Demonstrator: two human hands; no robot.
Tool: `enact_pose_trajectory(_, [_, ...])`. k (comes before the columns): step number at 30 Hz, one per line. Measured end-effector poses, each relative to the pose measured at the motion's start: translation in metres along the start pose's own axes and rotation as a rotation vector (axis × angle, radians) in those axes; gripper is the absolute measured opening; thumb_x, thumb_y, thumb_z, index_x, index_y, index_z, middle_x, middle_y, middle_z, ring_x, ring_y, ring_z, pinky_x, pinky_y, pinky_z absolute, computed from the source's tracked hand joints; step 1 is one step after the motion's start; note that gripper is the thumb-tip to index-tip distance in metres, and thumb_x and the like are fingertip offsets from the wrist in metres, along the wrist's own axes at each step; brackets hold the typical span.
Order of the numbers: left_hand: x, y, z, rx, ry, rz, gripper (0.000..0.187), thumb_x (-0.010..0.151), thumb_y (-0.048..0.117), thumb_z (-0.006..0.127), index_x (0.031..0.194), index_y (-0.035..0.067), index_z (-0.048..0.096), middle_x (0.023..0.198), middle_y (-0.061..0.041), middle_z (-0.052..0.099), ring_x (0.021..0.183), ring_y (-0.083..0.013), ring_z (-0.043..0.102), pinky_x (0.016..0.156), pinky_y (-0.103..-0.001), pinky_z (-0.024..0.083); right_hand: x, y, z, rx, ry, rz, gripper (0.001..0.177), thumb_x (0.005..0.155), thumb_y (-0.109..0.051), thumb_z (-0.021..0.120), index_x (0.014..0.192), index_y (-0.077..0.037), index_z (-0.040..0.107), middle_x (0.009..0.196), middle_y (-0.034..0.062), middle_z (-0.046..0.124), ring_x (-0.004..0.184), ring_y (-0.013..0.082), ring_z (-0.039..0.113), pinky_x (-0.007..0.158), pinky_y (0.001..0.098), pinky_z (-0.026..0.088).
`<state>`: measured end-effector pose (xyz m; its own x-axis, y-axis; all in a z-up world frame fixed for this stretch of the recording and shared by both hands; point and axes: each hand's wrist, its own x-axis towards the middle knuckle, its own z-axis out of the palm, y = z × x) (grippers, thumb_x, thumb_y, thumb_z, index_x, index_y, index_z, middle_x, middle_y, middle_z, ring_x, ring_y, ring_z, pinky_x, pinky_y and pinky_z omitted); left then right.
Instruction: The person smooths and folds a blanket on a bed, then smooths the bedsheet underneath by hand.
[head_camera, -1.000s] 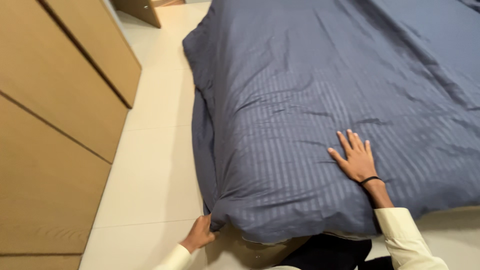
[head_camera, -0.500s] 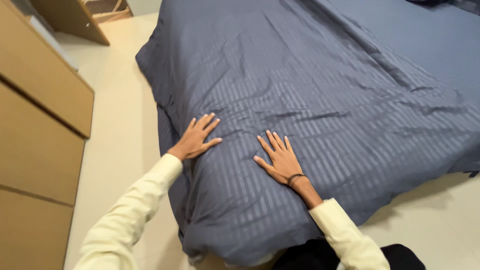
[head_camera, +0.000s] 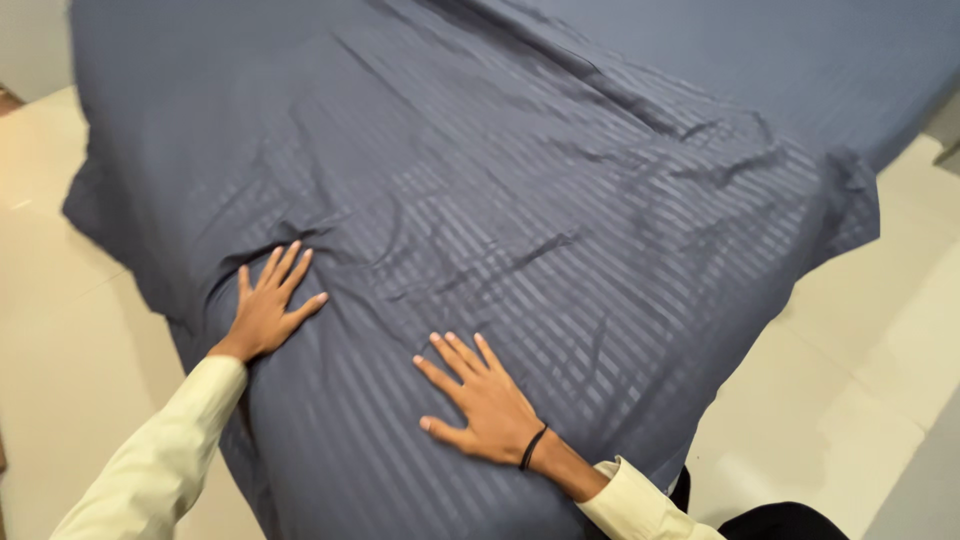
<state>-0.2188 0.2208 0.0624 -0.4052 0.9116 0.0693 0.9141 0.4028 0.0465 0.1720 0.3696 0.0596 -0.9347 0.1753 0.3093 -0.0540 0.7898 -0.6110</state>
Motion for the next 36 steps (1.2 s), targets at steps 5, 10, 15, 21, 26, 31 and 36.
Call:
enact_pose_trajectory(5, [-0.005,0.009,-0.006,-0.055,0.130,0.018,0.077,0.094,0.053,0.053,0.160,0.019,0.036,0.171,-0.005,0.027,0.157,-0.0286,0.020,0.121,-0.067,0.006,0.006,0.001,-0.008,0.076,-0.009,0.004,0.077,0.095,-0.049,0.062,0.158,-0.010,0.042,0.166,0.0249,0.031,0.157,0.0393,0.021,0.125,0.0587,0.009])
enact_pose_trajectory(10, [-0.001,0.022,-0.011,-0.071,0.160,-0.011,0.073,0.093,0.043,0.054,0.159,0.017,0.039,0.169,-0.007,0.030,0.157,-0.0299,0.024,0.123,-0.066,0.006,0.015,0.004,-0.014,0.201,0.014,0.071,0.075,0.088,-0.041,0.070,0.153,-0.009,0.051,0.164,0.0225,0.038,0.154,0.0396,0.030,0.125,0.0596,0.015])
enact_pose_trajectory(15, [0.009,0.024,-0.019,-0.092,0.138,-0.051,0.075,0.090,0.041,0.056,0.158,0.016,0.040,0.168,-0.007,0.032,0.156,-0.0310,0.025,0.123,-0.069,0.006,0.028,0.009,-0.021,0.231,0.028,0.115,0.067,0.089,-0.033,0.071,0.150,-0.009,0.057,0.162,0.0197,0.046,0.154,0.0365,0.038,0.127,0.0586,0.021])
enact_pose_trajectory(21, [0.013,0.019,-0.028,-0.079,0.050,-0.069,0.080,0.089,0.041,0.055,0.161,0.013,0.035,0.170,-0.010,0.028,0.157,-0.0324,0.023,0.122,-0.073,0.006,0.035,0.002,-0.025,0.190,-0.015,0.169,0.065,0.089,-0.029,0.069,0.150,-0.011,0.057,0.162,0.0178,0.047,0.154,0.0337,0.039,0.127,0.0565,0.022])
enact_pose_trajectory(26, [0.017,0.013,-0.029,0.023,-0.034,-0.052,0.082,0.091,0.044,0.052,0.163,0.010,0.034,0.173,-0.012,0.025,0.159,-0.0334,0.022,0.120,-0.078,0.008,0.038,0.003,-0.023,0.114,-0.052,0.167,0.068,0.088,-0.025,0.065,0.153,-0.013,0.054,0.163,0.0179,0.044,0.154,0.0337,0.038,0.127,0.0558,0.022])
enact_pose_trajectory(31, [0.008,0.007,-0.017,0.054,-0.129,-0.103,0.084,0.096,0.048,0.050,0.168,0.009,0.031,0.177,-0.012,0.021,0.163,-0.0334,0.018,0.121,-0.080,0.008,0.039,0.004,-0.010,0.038,-0.061,0.188,0.072,0.088,-0.029,0.060,0.157,-0.016,0.046,0.166,0.0204,0.035,0.154,0.0353,0.033,0.127,0.0541,0.023])
enact_pose_trajectory(36, [0.006,0.010,-0.001,0.287,-0.182,-0.154,0.089,0.098,0.055,0.048,0.174,0.014,0.026,0.182,-0.008,0.013,0.167,-0.0281,0.010,0.120,-0.078,0.007,0.042,-0.002,-0.007,-0.070,-0.095,0.251,0.073,0.090,-0.030,0.056,0.160,-0.020,0.040,0.169,0.0163,0.030,0.157,0.0310,0.029,0.128,0.0527,0.020])
